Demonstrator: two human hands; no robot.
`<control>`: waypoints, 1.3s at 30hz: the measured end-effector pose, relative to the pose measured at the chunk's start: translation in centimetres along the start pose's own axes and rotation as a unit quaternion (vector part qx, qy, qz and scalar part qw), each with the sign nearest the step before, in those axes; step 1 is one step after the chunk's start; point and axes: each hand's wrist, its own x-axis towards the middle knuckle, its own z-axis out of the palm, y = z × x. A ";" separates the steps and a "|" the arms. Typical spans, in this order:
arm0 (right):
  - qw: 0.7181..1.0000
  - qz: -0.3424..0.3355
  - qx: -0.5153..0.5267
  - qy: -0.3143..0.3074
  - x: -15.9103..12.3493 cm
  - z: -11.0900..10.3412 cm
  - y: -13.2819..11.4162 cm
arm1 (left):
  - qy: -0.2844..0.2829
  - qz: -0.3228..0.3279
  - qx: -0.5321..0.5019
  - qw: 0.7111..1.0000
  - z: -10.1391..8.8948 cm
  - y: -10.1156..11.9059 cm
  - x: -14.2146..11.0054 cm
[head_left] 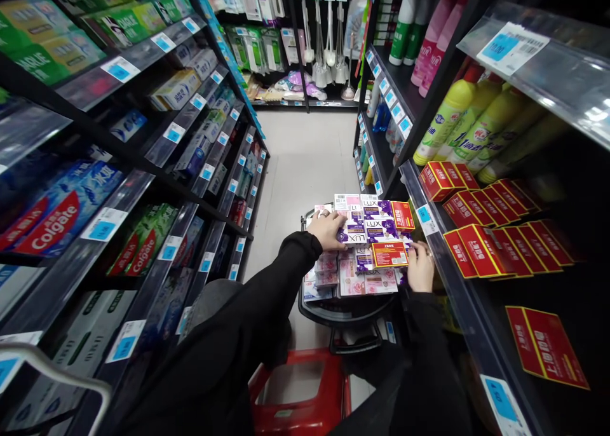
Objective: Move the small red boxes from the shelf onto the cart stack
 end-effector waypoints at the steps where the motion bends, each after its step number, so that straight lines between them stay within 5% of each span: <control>1: 1.000 0.010 0.018 -0.003 -0.5 0.3 0.4 | 0.000 0.000 -0.001 1.000 0.0 0.0 0.0; 8: 0.999 0.011 -0.009 -0.029 -3.6 0.4 -0.3 | -0.004 -0.008 -0.001 1.000 0.0 0.1 -0.3; 18: 0.998 -0.027 -0.032 -0.055 -2.7 1.2 -0.9 | -0.002 -0.011 -0.001 1.000 0.1 0.2 -0.3; 22: 1.000 -0.007 0.008 -0.002 -4.2 0.1 -2.1 | 0.065 -0.008 -0.031 0.997 -0.2 0.4 -1.6; 26: 0.996 0.003 -0.031 0.085 -7.1 -5.7 -4.8 | 0.258 -0.046 -0.128 0.956 1.2 1.6 -6.4; 29: 0.953 0.106 -0.164 0.233 -8.0 -11.8 -5.5 | 0.340 -0.071 -0.160 0.924 4.0 2.4 -12.4; 33: 0.899 0.277 -0.258 0.219 -7.3 -17.0 -2.5 | 0.266 -0.032 -0.169 0.949 8.3 1.5 -20.5; 36: 0.897 0.348 -0.242 0.122 -6.8 -18.3 0.7 | 0.206 -0.046 -0.142 0.967 10.4 -1.2 -24.7; 39: 0.907 0.371 -0.187 0.074 -6.7 -19.5 2.3 | 0.204 -0.120 -0.083 0.968 11.5 -4.3 -27.7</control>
